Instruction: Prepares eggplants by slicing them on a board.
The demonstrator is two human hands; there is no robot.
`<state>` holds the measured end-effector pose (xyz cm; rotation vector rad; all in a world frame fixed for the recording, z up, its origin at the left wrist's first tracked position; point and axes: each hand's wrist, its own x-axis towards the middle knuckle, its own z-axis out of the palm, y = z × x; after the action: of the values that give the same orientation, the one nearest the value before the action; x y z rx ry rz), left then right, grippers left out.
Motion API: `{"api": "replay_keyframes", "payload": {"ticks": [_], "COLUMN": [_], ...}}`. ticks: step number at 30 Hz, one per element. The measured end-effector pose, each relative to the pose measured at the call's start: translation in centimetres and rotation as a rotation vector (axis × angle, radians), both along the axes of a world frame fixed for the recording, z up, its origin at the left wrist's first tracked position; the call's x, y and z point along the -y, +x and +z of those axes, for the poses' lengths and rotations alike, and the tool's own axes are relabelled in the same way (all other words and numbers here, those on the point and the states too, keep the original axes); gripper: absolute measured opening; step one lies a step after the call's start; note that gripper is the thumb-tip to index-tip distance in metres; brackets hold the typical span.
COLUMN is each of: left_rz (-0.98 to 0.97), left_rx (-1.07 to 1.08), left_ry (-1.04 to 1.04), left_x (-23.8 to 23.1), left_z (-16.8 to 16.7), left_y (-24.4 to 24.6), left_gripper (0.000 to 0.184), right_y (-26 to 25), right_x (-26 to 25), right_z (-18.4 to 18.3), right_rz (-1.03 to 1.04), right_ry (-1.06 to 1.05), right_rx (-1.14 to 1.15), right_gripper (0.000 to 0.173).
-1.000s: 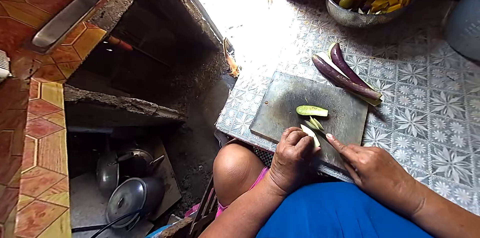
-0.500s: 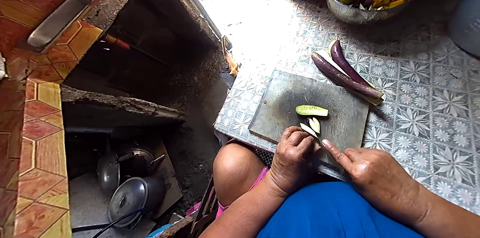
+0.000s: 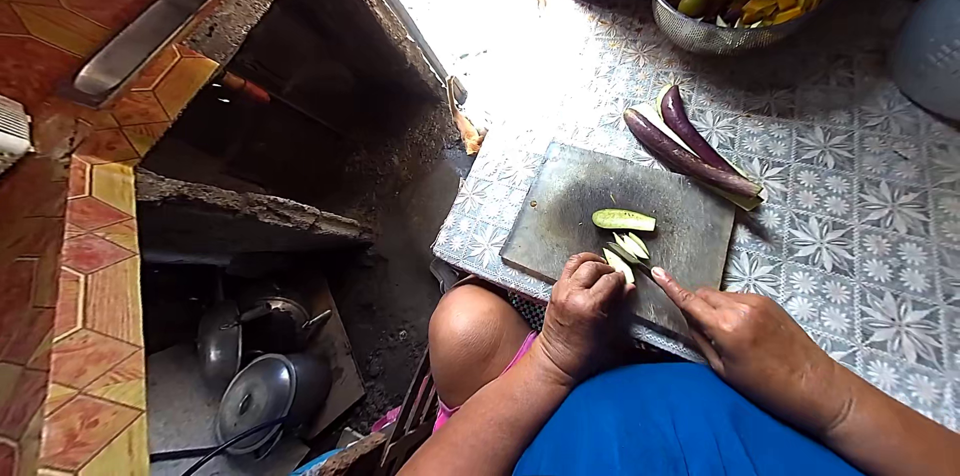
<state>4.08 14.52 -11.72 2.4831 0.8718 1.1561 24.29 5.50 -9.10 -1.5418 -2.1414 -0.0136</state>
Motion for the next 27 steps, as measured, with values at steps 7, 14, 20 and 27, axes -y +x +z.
{"api": "replay_keyframes", "payload": {"ticks": [7,14,20,27], "left_rz": [0.016,0.013,0.008,0.075], "left_rx": [-0.035,-0.028,-0.026,-0.048], "left_ry": [0.017,0.008,0.016,0.005], "left_x": [-0.2,-0.1,-0.2,-0.4], "left_z": [0.0,0.0,0.1,0.0], "left_y": [0.3,0.3,0.3,-0.1], "left_gripper": [0.011,0.011,0.012,0.012], "right_y": [-0.6,-0.4,-1.3,-0.8], "right_x": [0.3,0.0,-1.1,-0.6], "right_z": [0.9,0.9,0.0,-0.2], "right_rz": [0.011,0.056,0.033,0.016], "right_ry": [0.015,-0.025,-0.067,-0.149], "right_rx": [0.082,0.090,0.108,0.036], "right_gripper": [0.046,0.046,0.045,0.051]}}
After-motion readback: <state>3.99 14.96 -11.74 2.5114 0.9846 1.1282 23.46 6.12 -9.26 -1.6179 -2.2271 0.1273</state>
